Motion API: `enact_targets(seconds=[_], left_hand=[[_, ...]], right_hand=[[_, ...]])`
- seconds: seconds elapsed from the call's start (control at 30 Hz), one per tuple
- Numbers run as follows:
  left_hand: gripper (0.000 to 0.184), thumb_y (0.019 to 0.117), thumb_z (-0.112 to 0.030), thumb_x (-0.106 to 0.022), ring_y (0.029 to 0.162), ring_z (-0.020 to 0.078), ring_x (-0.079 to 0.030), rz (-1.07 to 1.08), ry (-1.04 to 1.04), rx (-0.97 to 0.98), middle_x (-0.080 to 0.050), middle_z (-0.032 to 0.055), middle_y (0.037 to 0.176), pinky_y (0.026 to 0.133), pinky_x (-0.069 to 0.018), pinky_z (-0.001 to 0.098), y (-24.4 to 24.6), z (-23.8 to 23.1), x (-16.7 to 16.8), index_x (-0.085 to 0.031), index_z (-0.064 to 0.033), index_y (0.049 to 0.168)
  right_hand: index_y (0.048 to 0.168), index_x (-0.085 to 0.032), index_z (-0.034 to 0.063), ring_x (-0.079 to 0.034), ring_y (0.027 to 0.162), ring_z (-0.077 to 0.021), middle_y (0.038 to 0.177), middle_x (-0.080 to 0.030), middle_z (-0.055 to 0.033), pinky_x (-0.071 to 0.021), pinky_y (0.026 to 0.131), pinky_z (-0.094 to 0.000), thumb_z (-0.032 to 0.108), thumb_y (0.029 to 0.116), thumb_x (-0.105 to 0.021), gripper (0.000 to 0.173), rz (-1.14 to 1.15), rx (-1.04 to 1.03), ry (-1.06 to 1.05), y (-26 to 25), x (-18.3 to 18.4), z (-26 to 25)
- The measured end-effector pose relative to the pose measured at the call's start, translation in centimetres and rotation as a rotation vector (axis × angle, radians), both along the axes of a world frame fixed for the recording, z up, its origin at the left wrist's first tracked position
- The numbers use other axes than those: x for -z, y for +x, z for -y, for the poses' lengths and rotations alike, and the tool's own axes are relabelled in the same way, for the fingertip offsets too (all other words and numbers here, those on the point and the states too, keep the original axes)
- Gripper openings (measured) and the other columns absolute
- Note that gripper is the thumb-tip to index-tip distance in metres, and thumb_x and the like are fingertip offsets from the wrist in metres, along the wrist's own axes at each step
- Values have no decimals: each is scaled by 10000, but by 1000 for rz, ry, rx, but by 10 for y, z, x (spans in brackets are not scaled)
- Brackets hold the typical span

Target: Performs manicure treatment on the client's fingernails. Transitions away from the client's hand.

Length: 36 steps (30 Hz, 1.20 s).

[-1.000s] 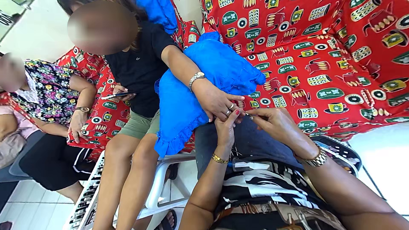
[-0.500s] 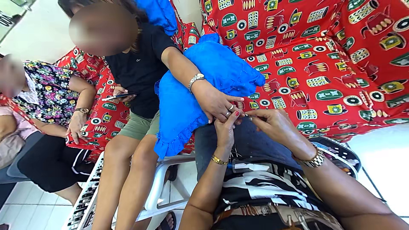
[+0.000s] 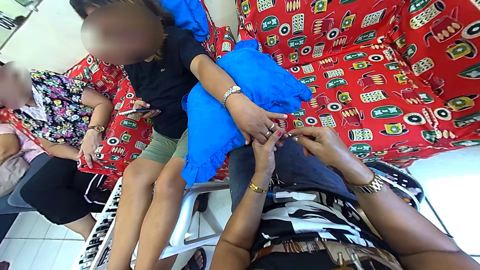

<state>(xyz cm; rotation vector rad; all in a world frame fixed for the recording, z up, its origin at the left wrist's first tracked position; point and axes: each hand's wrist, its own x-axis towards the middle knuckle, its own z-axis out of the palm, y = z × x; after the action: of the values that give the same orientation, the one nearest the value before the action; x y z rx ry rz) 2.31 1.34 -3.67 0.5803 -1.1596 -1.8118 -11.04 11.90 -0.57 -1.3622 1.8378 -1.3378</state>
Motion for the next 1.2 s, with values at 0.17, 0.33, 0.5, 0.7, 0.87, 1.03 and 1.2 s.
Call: enact_targets(seconds=[0.17, 0.33, 0.5, 0.7, 0.87, 1.03, 1.2], left_hand=[[62, 950, -88, -677, 731, 91, -684, -30, 8, 35, -751, 73, 897, 658, -559, 226, 0, 1, 0, -739, -89, 950], [78, 953, -93, -679, 688, 79, -669, -31, 15, 36, -749, 64, 859, 647, -556, 219, 0, 0, -2, -747, -92, 916], [64, 950, -99, -685, 698, 81, -673, -20, 7, 30, -750, 60, 871, 645, -557, 221, 0, 0, -2, -744, -96, 925], [54, 951, -105, -686, 709, 88, -677, -16, 0, 30, -747, 70, 886, 638, -557, 224, 0, 0, -1, -738, -93, 953], [63, 953, -92, -675, 717, 90, -684, -12, 9, 24, -746, 64, 877, 663, -570, 234, 0, 0, -1, -738, -86, 951], [62, 954, -97, -675, 726, 97, -686, -7, 7, 31, -748, 76, 904, 649, -563, 228, 0, 1, 0, -733, -81, 966], [55, 942, -83, -681, 689, 93, -676, -13, 17, 20, -744, 74, 860, 638, -562, 229, 0, 0, -1, -736, -81, 934]], right_hand=[[1140, -750, 50, -530, 464, -13, 639, -653, 5, -456, 456, -178, 78, 1032, -583, 201, 188, -42, 25, -6, 2, 0], [1150, -761, 67, -575, 501, -23, 672, -683, 7, -500, 498, -194, 74, 1019, -597, 210, 144, -45, 14, -8, 0, -4], [1118, -769, 83, -636, 574, -40, 731, -704, 1, -557, 564, -231, 94, 1003, -622, 187, 24, -33, 1, -6, -4, -6], [1109, -782, 120, -641, 601, -60, 731, -699, 18, -563, 596, -281, 117, 1004, -612, 199, -118, -15, 1, -5, -6, -6], [1091, -790, 129, -634, 602, -91, 722, -696, 7, -546, 602, -344, 128, 993, -598, 216, -202, -10, -29, -6, -4, -4], [1103, -783, 119, -619, 585, -84, 706, -680, 13, -539, 589, -327, 122, 1007, -593, 213, -175, -13, 18, -6, -8, -3], [1100, -782, 113, -607, 548, -83, 683, -674, 5, -533, 563, -308, 106, 1009, -607, 197, -137, -11, 48, -5, -11, -2]])
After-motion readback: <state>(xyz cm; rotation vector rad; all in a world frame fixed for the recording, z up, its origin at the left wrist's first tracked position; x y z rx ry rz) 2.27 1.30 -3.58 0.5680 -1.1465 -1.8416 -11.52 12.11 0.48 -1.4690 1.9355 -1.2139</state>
